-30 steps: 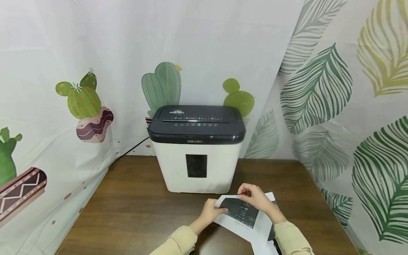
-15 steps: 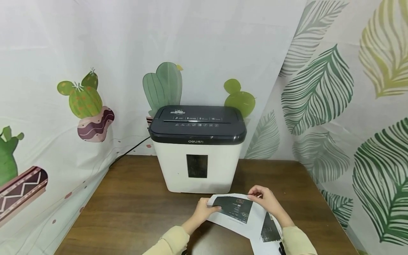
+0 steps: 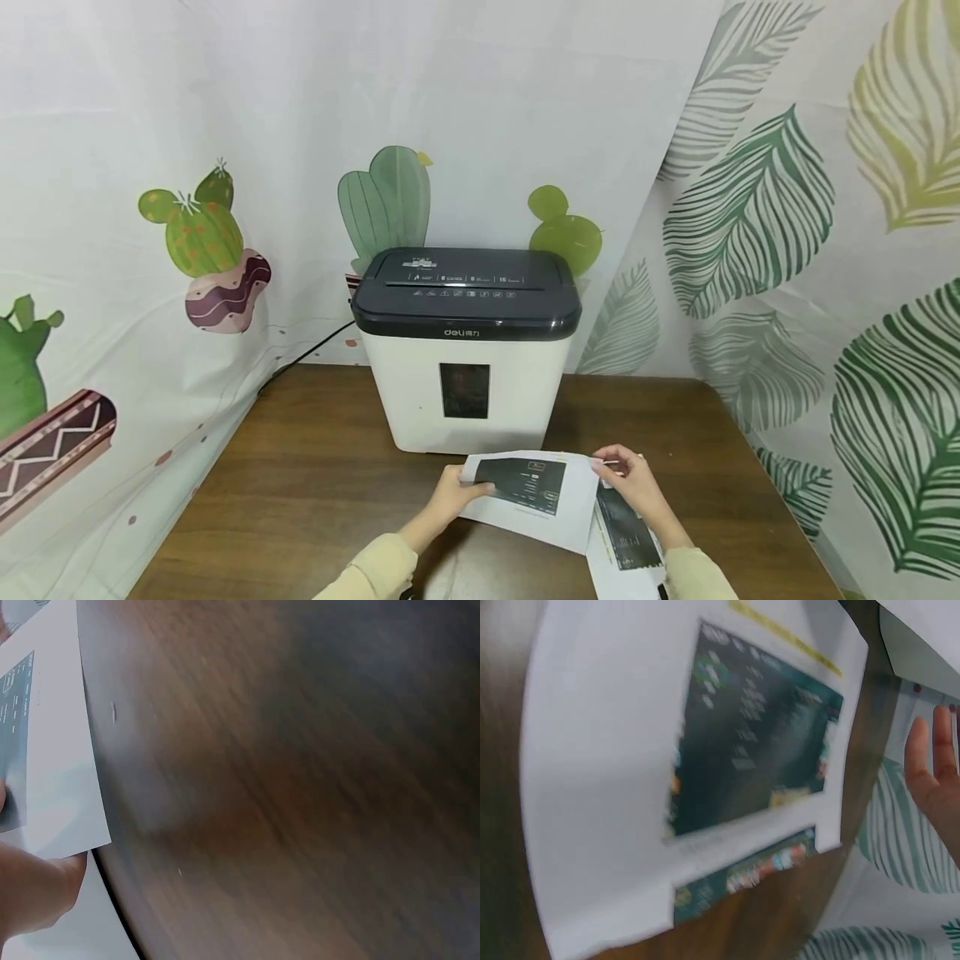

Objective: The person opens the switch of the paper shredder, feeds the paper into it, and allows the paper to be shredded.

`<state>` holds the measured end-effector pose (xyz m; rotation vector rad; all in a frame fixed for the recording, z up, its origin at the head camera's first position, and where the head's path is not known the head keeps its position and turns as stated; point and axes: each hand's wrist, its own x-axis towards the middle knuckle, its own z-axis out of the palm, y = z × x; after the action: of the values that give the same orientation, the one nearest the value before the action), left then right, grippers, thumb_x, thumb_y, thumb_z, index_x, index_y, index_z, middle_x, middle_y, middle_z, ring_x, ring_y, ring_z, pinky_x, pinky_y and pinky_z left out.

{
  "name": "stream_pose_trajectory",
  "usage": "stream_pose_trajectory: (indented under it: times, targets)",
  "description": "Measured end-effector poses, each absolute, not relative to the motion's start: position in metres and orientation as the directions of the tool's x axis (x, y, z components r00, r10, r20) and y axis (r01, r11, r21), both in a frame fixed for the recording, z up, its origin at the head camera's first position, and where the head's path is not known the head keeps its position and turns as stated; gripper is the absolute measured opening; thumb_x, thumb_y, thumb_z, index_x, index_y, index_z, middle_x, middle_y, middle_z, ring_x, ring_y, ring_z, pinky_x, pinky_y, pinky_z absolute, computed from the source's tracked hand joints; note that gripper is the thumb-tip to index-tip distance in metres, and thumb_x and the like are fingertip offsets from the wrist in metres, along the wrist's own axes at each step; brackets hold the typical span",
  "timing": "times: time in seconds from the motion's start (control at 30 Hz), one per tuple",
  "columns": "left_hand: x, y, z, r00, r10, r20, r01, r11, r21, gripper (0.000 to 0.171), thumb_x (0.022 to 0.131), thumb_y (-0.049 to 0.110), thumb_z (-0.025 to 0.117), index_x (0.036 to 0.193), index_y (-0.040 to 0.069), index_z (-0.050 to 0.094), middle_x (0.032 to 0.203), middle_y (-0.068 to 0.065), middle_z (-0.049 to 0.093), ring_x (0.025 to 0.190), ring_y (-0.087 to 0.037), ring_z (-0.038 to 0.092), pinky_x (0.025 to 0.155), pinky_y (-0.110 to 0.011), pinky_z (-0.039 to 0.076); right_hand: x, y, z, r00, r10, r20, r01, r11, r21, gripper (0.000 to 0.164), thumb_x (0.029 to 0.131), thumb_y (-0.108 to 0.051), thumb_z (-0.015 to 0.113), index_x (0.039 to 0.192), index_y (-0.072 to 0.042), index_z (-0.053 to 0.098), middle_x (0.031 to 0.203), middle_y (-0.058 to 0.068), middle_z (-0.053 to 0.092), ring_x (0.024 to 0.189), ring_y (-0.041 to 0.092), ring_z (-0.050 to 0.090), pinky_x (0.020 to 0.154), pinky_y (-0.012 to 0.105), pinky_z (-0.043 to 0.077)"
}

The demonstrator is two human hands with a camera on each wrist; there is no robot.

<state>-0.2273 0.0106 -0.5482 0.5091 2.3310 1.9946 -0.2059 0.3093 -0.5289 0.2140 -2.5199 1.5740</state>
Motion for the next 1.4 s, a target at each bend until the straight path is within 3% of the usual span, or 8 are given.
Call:
stream_pose_trajectory:
  times: [0.17,0.37,0.53,0.7,0.87,1.1,1.4]
  targets:
    - [-0.227,0.0,-0.542,-0.948,0.251,0.197,0.23,0.108,0.967,0.02,0.068,-0.002,0.07,0.083,-0.014,0.063,0.083,-0.027,0.064,0.066,0.0,0.049,0.062,-0.017,0.043,-0.203,0.296,-0.535,-0.999,0.036,-0.014,0.023,0.267,-0.963,0.036,0.083,-0.008,0.059,0.11,0.01,0.043,0.094,-0.002,0.055,0.078,-0.002,0.057,0.07,0.026,0.052]
    - [-0.227,-0.007,-0.543,-0.954,0.247,0.169,0.186,0.046,0.981,0.022,0.069,-0.003,0.069,0.087,-0.013,0.063,0.087,-0.028,0.063,0.07,0.001,0.053,0.066,-0.017,0.044,-0.205,0.278,-0.538,-0.996,0.039,-0.083,0.09,0.231,-0.969,0.045,0.084,-0.01,0.058,0.12,0.009,0.038,0.104,0.011,0.058,0.08,-0.003,0.057,0.072,0.026,0.051]
    - [-0.226,-0.015,-0.544,-0.958,0.246,0.146,0.155,0.017,0.988,0.022,0.07,-0.002,0.069,0.089,-0.012,0.063,0.088,-0.027,0.063,0.069,0.003,0.053,0.067,-0.017,0.045,-0.208,0.263,-0.539,-0.997,0.016,-0.081,0.083,0.182,-0.98,0.048,0.082,-0.01,0.06,0.122,0.008,0.04,0.097,0.001,0.064,0.079,0.001,0.059,0.069,0.023,0.049]
    - [-0.225,-0.024,-0.547,-0.962,0.241,0.132,0.132,-0.017,0.991,0.024,0.07,-0.003,0.068,0.091,-0.012,0.062,0.089,-0.026,0.063,0.071,0.002,0.055,0.069,-0.017,0.046,-0.209,0.251,-0.539,-0.998,-0.034,-0.044,0.04,0.118,-0.992,0.034,0.081,-0.006,0.06,0.111,0.005,0.049,0.083,-0.013,0.064,0.076,0.003,0.06,0.067,0.022,0.049]
    - [-0.222,-0.032,-0.547,-0.961,0.244,0.129,0.122,-0.043,0.992,0.025,0.071,-0.004,0.067,0.093,-0.013,0.061,0.087,-0.018,0.066,0.074,-0.001,0.057,0.07,-0.018,0.046,-0.207,0.241,-0.537,-0.995,-0.07,-0.075,0.067,0.112,-0.991,0.024,0.082,-0.009,0.059,0.104,-0.002,0.055,0.081,-0.014,0.063,0.074,0.002,0.057,0.067,0.021,0.046]
    - [-0.216,-0.034,-0.543,-0.958,0.279,0.073,0.062,-0.049,0.997,0.027,0.076,0.005,0.066,0.097,-0.011,0.061,0.081,0.009,0.066,0.075,0.001,0.056,0.072,-0.018,0.045,-0.198,0.23,-0.533,-0.992,-0.044,-0.122,0.115,0.148,-0.982,0.034,0.083,-0.014,0.059,0.109,0.007,0.052,0.087,-0.012,0.066,0.08,0.002,0.059,0.074,0.022,0.045]
    - [-0.21,-0.042,-0.531,-0.958,0.286,0.03,0.018,-0.046,0.999,0.024,0.079,0.007,0.063,0.094,-0.012,0.06,0.076,0.011,0.064,0.071,0.002,0.054,0.07,-0.019,0.044,-0.193,0.222,-0.525,-0.994,-0.044,-0.1,0.094,0.128,-0.987,0.028,0.083,-0.013,0.059,0.104,0.004,0.055,0.082,-0.016,0.066,0.078,0.003,0.061,0.071,0.023,0.047]
